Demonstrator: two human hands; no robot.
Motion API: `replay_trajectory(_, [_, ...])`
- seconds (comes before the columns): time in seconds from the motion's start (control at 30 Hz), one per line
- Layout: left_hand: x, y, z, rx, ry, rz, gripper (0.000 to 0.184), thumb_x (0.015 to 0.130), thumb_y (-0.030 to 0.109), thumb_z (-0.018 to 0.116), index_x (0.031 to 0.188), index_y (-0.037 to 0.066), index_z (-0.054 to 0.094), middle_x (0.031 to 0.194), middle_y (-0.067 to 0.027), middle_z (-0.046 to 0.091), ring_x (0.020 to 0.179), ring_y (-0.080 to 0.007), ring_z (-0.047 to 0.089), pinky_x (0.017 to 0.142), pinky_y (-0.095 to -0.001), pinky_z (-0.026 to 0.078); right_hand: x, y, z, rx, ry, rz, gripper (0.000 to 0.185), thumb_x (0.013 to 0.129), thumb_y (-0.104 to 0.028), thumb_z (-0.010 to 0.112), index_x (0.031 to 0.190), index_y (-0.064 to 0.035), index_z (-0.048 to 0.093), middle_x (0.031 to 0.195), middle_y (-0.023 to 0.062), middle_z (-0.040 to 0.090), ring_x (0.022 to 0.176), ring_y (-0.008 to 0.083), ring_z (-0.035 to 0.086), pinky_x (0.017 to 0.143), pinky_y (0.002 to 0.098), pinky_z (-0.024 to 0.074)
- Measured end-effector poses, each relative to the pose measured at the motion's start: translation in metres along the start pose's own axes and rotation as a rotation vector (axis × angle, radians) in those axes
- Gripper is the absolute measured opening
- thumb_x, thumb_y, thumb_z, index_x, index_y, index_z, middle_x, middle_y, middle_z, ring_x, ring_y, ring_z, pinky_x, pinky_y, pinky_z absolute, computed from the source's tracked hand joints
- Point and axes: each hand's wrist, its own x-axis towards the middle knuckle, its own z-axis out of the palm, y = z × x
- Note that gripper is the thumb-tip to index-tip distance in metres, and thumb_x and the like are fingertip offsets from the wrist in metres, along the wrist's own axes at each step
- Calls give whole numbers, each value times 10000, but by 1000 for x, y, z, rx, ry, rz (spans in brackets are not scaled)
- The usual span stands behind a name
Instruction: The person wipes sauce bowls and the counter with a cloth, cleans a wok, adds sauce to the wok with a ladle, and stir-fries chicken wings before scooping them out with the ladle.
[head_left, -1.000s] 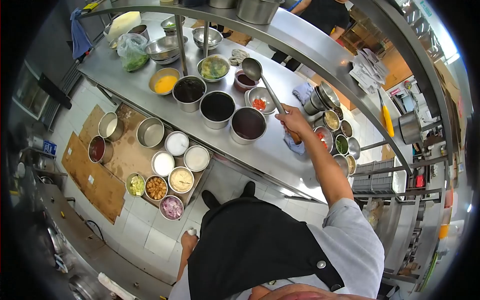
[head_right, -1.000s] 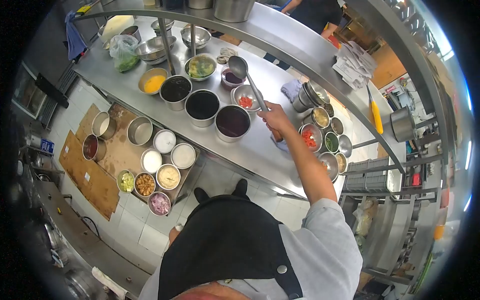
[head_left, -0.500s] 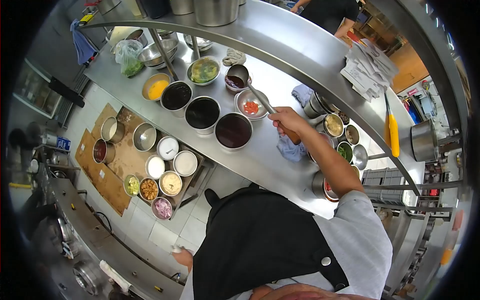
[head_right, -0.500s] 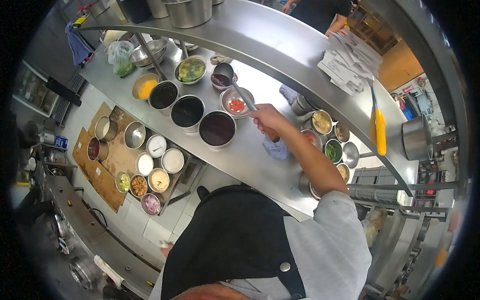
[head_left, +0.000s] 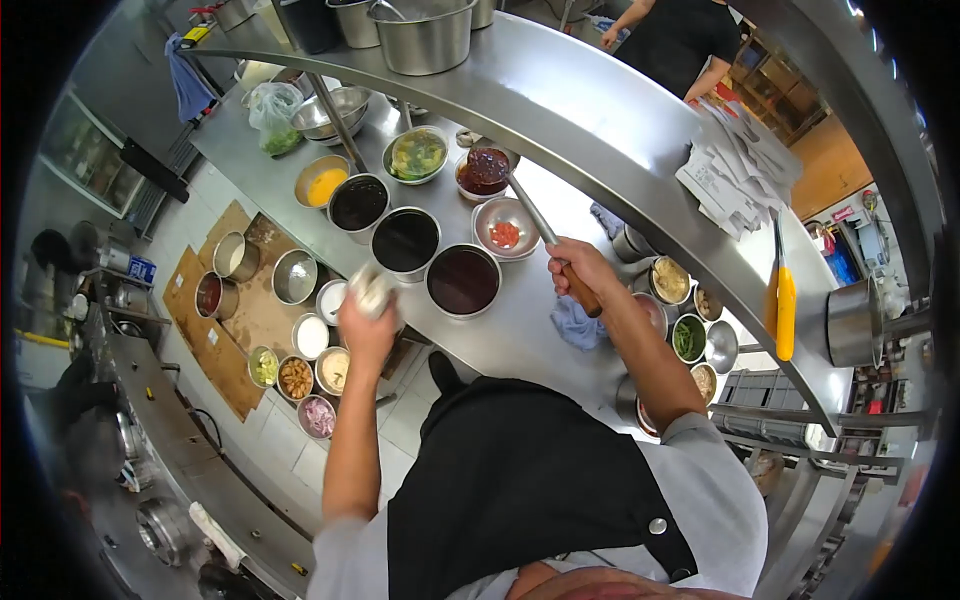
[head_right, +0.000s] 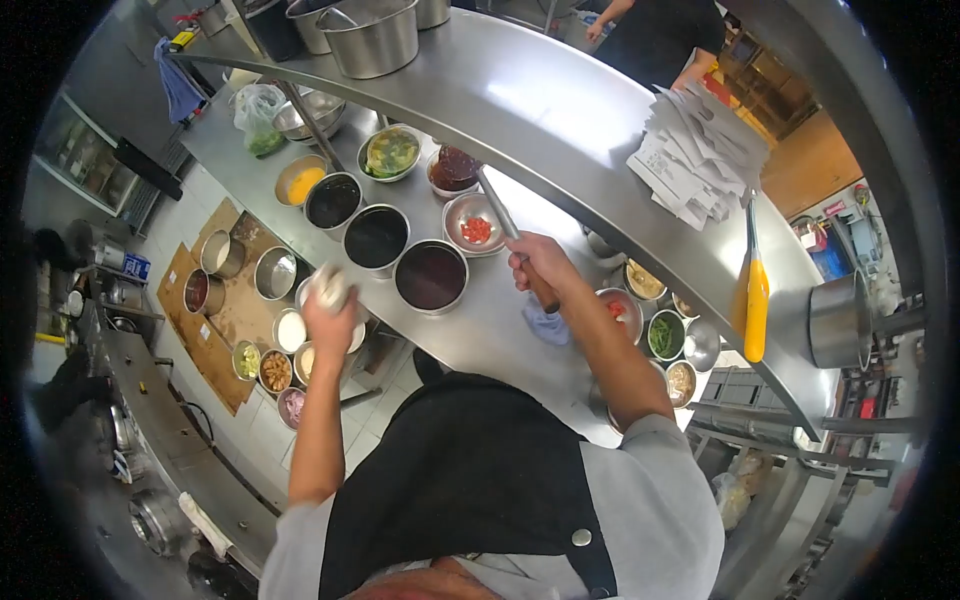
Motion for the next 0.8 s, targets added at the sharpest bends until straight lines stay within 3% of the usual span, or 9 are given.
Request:
replay_trajectory(0.07, [45, -1, 58, 30, -176, -36, 550, 810, 259, 841, 1256, 7, 639, 1091, -236, 732, 1009, -407, 712, 876, -449, 561, 0, 1, -4, 119, -38, -7, 124, 1005, -213, 605, 1011, -94, 570, 719, -6, 538, 515, 111, 497, 488, 298, 437])
replay_trajectory(0.1, [65, -1, 86, 37, -201, 85, 551, 803, 297, 839, 1228, 11, 636, 1044, -238, 732, 986, -421, 708, 853, -475, 564, -1, 1, -4, 160, -43, -12, 130, 1003, -213, 605, 1017, -90, 567, 721, 2, 542, 513, 116, 500, 485, 297, 440])
replay_trajectory(0.17, [101, 8, 127, 288, -472, -138, 515, 811, 362, 823, 1146, 15, 641, 1034, -208, 734, 997, -382, 716, 868, -462, 568, -4, -1, -2, 89, -29, -22, 132, 1010, -215, 603, 993, -101, 538, 719, 1, 539, 502, 113, 500, 473, 299, 436])
replay_trajectory(0.27, [126, -4, 180, 428, -595, -246, 571, 803, 398, 837, 1186, 25, 638, 1109, -188, 732, 1050, -349, 714, 892, -446, 574, -4, 1, 0, -36, -3, -49, 132, 1016, -213, 602, 1023, -100, 534, 717, 5, 541, 491, 113, 503, 460, 295, 438])
replay_trajectory(0.47, [136, -17, 218, 480, -669, -257, 693, 780, 488, 842, 1240, 25, 610, 1189, -197, 713, 1108, -347, 699, 953, -461, 557, -4, 2, 4, -55, 15, -58, 176, 1017, -210, 606, 1134, -86, 561, 709, -5, 529, 492, 108, 505, 450, 279, 448])
replay_trajectory(0.63, [143, -40, 244, 475, -728, -295, 660, 790, 470, 834, 1232, 23, 632, 1205, -197, 713, 1142, -353, 690, 972, -460, 551, -8, -4, 9, 142, 26, 17, 185, 1031, -204, 582, 1177, -103, 532, 701, -2, 509, 480, 111, 475, 459, 290, 425])
replay_trajectory(0.7, [144, -46, 251, 466, -704, -309, 639, 798, 459, 830, 1224, 20, 643, 1211, -199, 712, 1153, -356, 685, 980, -462, 548, -10, -6, 10, 176, 22, 15, 144, 1028, -214, 589, 1002, -102, 501, 703, 1, 504, 487, 128, 481, 460, 326, 416])
replay_trajectory(0.77, [142, -38, 244, 355, -685, -369, 515, 831, 256, 769, 1271, 27, 631, 1213, -222, 708, 1162, -361, 684, 988, -444, 551, -11, -6, 8, 204, 5, 18, 132, 1031, -215, 586, 1042, -101, 520, 705, 2, 504, 490, 128, 475, 468, 325, 416])
replay_trajectory(0.8, [141, -38, 243, 350, -680, -371, 515, 831, 256, 769, 1271, 27, 631, 1213, -222, 708, 1162, -361, 684, 988, -444, 551, -13, -8, 8, 240, -13, 20, 133, 1034, -216, 582, 1082, -100, 539, 708, 2, 505, 493, 127, 470, 477, 325, 415])
